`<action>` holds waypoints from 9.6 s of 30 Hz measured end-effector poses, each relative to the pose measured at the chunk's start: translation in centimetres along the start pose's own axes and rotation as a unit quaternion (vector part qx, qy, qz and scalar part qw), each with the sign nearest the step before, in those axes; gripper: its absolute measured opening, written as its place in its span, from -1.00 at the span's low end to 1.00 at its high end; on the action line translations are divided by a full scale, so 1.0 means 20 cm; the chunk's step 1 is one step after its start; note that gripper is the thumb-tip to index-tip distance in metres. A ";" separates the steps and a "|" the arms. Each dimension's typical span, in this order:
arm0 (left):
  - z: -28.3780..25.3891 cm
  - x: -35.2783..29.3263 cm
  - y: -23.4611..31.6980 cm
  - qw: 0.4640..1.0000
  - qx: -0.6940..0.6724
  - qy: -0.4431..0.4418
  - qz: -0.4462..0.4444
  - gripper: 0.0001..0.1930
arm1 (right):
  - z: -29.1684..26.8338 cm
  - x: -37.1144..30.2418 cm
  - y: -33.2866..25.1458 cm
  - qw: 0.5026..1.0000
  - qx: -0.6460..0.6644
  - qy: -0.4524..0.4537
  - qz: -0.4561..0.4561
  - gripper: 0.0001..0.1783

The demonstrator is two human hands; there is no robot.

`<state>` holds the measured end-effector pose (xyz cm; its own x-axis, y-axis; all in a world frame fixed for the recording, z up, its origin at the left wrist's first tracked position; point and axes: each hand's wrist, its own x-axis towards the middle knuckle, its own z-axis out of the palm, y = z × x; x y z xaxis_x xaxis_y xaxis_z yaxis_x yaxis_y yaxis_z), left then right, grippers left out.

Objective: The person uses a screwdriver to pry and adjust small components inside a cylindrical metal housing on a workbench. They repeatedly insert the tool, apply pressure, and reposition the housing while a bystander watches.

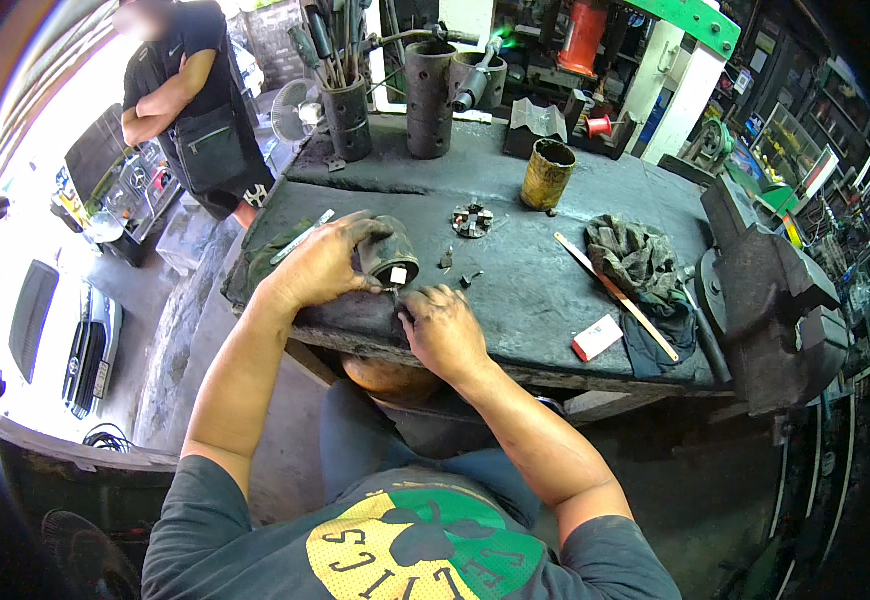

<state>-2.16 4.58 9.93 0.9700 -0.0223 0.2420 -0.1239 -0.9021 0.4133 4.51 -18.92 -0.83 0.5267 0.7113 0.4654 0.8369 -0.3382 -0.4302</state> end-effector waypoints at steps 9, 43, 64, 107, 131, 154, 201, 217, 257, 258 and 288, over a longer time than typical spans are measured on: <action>0.01 0.02 -0.02 1.000 0.000 -0.024 -0.016 -0.04 | 0.01 -0.01 0.02 1.000 0.011 -0.003 -0.012 -0.71; -0.12 0.10 -0.11 0.988 0.020 -0.152 0.004 -0.28 | -0.06 0.10 -0.42 0.981 -0.128 -0.130 -0.068 -0.30; -0.11 -0.26 -0.17 0.961 -0.188 0.191 -0.072 -0.28 | -0.56 -0.59 -0.09 0.982 0.056 -0.017 0.178 -0.51; 0.23 -0.24 -0.55 0.916 0.005 0.370 -0.155 -0.60 | -1.82 0.29 0.44 0.939 -0.178 0.023 0.293 -0.38; 0.16 -1.10 -0.05 0.868 -0.116 0.449 -0.179 -0.69 | -1.87 0.19 0.63 0.930 -0.232 0.000 0.284 -0.25; -0.19 -0.06 0.77 0.967 0.076 0.162 0.180 -0.71 | -0.58 -0.96 0.12 0.921 0.236 0.164 0.264 -0.60; -0.27 0.00 0.77 0.944 0.134 0.234 0.188 -0.68 | -0.50 -0.94 0.15 0.876 0.366 0.143 0.282 -0.55; 0.09 -0.34 -0.45 0.962 0.101 0.160 -0.198 -0.55 | -0.49 -0.96 0.18 0.870 0.368 0.166 0.283 -0.50; 0.48 -0.55 -0.24 0.916 0.079 0.384 -0.082 -0.58 | -0.52 -0.97 0.09 0.867 0.366 0.149 0.304 -0.54; 0.53 -0.58 -0.16 0.913 0.076 0.400 -0.038 -0.55 | -0.52 -0.97 0.10 0.864 0.373 0.150 0.302 -0.54; 0.18 -0.12 0.73 0.938 -0.244 0.231 0.087 -0.66 | -0.48 -1.06 0.12 0.872 0.359 0.144 0.299 -0.53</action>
<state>-5.59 -10.13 12.12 0.7458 0.1408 0.6511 -0.4620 -0.5948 0.6579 -3.18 -40.74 -4.42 0.9393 0.3210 0.1213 0.1446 -0.0497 -0.9882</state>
